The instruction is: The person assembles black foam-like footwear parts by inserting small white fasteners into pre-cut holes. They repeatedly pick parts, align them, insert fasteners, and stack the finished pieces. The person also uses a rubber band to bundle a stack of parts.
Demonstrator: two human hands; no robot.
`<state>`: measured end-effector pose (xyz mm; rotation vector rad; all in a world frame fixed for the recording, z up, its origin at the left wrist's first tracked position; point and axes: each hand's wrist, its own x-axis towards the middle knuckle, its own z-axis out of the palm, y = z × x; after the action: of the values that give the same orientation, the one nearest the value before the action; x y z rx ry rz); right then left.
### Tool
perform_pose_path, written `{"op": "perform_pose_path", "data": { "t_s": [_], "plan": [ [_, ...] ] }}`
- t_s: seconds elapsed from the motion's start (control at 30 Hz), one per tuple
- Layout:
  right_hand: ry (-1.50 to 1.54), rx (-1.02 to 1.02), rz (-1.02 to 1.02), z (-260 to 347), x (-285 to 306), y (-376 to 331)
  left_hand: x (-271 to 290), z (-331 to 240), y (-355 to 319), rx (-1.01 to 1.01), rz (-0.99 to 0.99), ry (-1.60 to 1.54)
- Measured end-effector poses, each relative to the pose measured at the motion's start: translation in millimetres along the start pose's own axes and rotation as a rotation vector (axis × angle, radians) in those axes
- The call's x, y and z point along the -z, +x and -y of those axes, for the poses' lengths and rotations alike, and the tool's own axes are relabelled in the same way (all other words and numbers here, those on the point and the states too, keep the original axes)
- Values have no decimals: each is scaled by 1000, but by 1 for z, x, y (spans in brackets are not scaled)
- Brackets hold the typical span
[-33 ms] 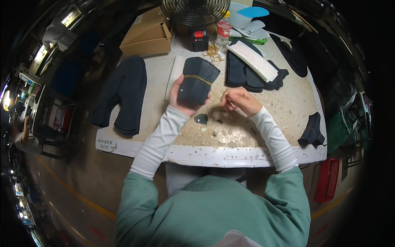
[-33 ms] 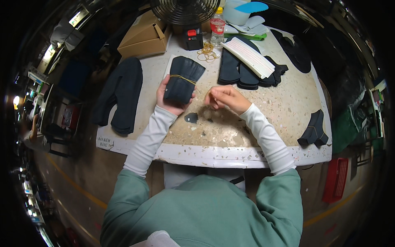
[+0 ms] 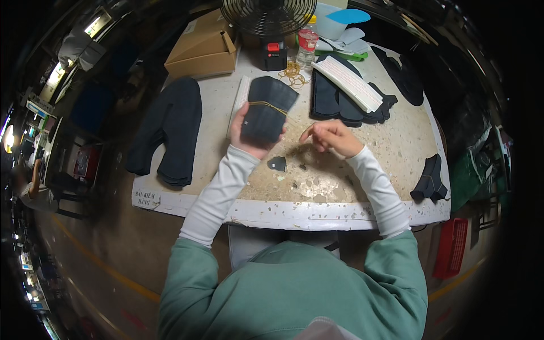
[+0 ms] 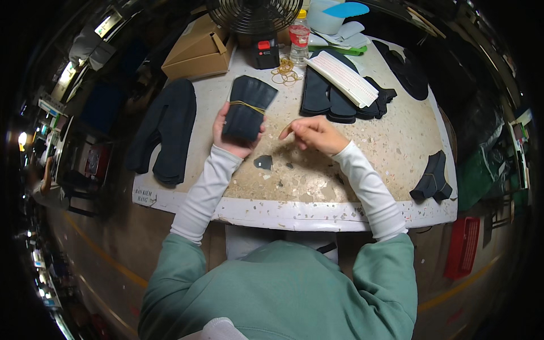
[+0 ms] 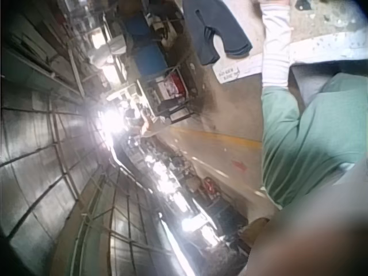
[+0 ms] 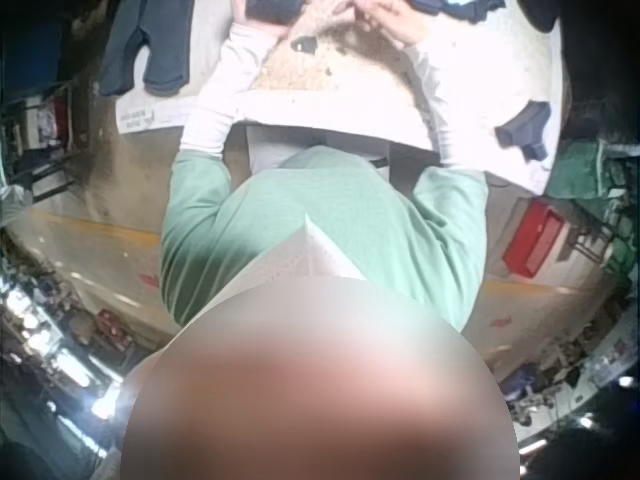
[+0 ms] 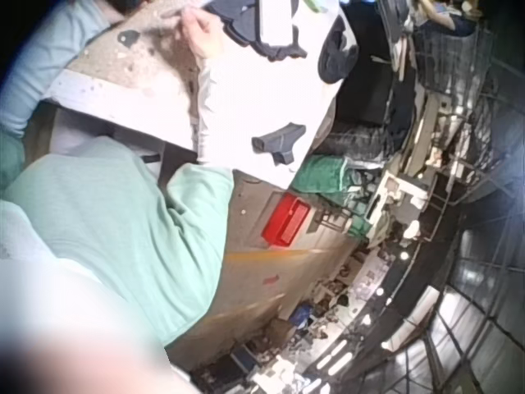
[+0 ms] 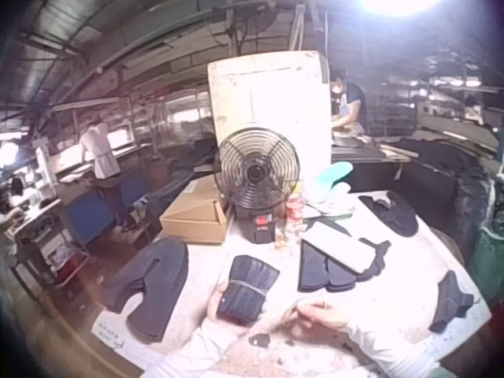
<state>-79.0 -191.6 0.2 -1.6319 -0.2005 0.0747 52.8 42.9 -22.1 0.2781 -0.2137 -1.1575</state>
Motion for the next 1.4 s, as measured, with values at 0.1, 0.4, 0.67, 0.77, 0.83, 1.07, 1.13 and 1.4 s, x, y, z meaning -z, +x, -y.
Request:
{"op": "perform_pose_path", "data": {
  "t_s": [0.1,0.4,0.67,0.77,0.83,1.07,1.13,1.4],
  "plan": [
    [-354,-136,-453,6,37,-6,-5,-14,-7,-133,-7,-119],
    [114,56,401,37,51,-36,0,-20,-7,-258,-41,-59],
    [1363,268,-321,-31,2,9,1,4,-6,-136,270,-200],
    [759,135,-247,-27,-33,9,-3,19,-12,-108,292,-3],
    [466,181,-136,-16,-39,5,-9,25,-16,-89,139,322],
    [-30,266,0,2,-23,-8,-21,18,-8,442,-100,925],
    [-115,178,56,0,-23,-11,-17,18,-4,500,-92,1050],
    [-168,168,-48,-4,-27,-11,-10,13,-6,491,40,1239]
  ]
}}
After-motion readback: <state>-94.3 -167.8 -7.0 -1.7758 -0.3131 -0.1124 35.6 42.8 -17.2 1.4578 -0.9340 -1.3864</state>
